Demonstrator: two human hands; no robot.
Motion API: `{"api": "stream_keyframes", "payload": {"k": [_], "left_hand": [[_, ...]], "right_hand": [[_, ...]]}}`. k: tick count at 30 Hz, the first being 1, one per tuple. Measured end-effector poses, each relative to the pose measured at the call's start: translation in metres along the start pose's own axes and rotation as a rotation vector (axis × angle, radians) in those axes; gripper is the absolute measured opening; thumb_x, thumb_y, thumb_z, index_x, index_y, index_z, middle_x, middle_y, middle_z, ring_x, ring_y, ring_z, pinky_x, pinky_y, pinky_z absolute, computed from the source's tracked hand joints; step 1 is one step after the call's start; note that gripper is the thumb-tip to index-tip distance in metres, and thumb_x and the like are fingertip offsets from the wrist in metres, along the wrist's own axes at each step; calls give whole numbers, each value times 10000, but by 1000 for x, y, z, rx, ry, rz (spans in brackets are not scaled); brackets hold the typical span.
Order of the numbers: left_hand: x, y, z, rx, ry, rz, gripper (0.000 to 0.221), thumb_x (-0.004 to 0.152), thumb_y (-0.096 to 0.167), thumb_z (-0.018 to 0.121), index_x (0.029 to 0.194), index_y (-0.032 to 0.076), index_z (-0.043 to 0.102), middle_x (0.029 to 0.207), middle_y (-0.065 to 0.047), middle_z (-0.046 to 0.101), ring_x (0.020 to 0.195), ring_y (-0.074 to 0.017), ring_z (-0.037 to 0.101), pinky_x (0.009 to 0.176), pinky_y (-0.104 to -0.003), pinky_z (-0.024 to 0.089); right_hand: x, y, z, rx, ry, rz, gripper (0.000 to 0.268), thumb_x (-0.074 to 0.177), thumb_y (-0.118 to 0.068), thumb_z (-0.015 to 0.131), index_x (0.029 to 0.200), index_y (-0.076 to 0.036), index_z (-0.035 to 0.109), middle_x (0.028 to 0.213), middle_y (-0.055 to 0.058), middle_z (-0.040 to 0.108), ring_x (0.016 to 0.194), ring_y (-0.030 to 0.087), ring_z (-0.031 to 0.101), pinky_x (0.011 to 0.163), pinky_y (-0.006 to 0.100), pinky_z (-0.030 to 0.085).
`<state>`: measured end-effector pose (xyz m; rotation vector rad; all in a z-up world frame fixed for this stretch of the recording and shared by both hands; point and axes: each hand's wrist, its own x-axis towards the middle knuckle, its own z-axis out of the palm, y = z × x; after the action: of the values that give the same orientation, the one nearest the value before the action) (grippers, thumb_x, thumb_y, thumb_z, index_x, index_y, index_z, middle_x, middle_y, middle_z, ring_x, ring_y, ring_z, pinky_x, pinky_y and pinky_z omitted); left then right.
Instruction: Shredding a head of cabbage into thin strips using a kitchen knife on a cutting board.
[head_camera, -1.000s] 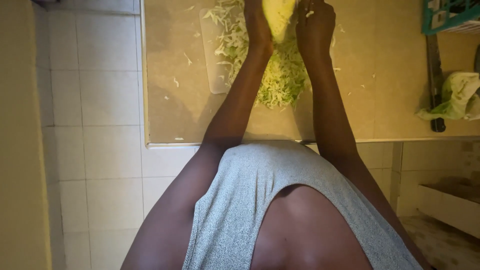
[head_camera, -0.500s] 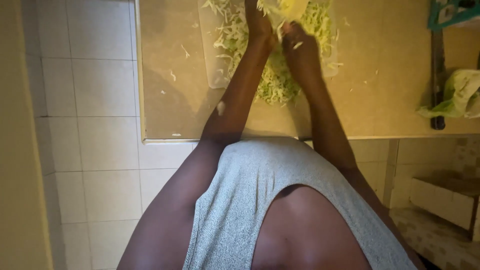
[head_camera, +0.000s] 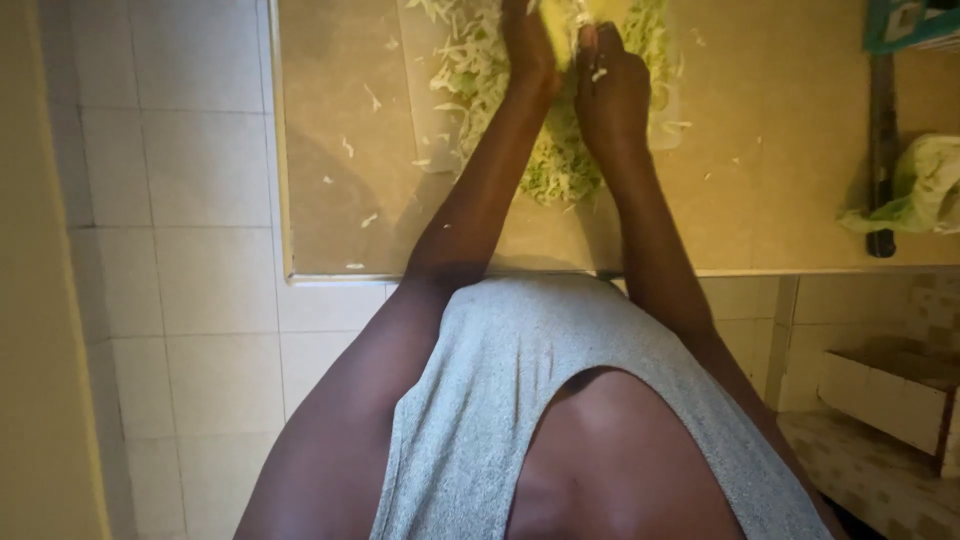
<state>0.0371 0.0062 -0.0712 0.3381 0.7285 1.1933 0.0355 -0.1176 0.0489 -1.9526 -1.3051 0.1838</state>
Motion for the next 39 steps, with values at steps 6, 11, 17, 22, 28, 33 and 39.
{"api": "stream_keyframes", "payload": {"k": [6,11,17,22,28,33,39], "left_hand": [[41,-45,-28,-92,-139,128,661,930,434,541,1522,223,338,1600,-15,294,1500,-254,246,1185,-462,223],[77,-81,-38,-305,-138,89,229,949,322,558,1014,137,675,906,-89,692,861,-237,634,768,-442,468],[50,-32,-38,-60,-288,157,783,862,431,703,1522,196,353,1540,-90,368,1467,-325,302,1191,-490,259],[27,-22,-28,-34,-197,-31,794,787,496,668,1484,240,386,1544,-101,357,1457,-329,298,1109,-539,272],[27,-13,-20,-112,-141,128,583,891,373,646,1408,152,491,1439,-90,474,1386,-275,397,1136,-433,308],[28,-15,-23,24,-22,-59,645,831,470,547,1409,198,458,1569,-103,328,1453,-318,281,1100,-515,224],[87,-76,-56,175,17,382,544,684,-113,457,1156,51,674,1137,-122,693,1034,-248,629,882,-360,468]], "right_hand": [[-25,-6,-5,104,-120,42,527,1043,-485,270,843,-71,527,612,40,446,508,137,392,475,319,244],[-30,7,-12,276,-387,415,142,962,-42,478,863,-126,536,627,11,501,483,97,419,426,276,307],[-9,7,-17,208,-149,403,601,967,-517,370,1333,-65,518,1351,222,540,1077,311,666,837,423,586],[42,50,0,-167,225,-226,366,1022,-323,397,954,-69,652,601,59,527,483,203,488,453,376,296],[24,38,24,-167,108,-28,388,1030,-333,407,1193,-30,587,590,40,551,454,166,500,421,338,350],[-8,9,17,14,-50,-118,486,1062,-440,284,923,-54,544,590,57,492,432,163,427,409,332,236],[-29,-3,3,67,-210,108,700,918,-714,111,831,-129,486,656,21,448,576,147,422,518,359,271]]}}
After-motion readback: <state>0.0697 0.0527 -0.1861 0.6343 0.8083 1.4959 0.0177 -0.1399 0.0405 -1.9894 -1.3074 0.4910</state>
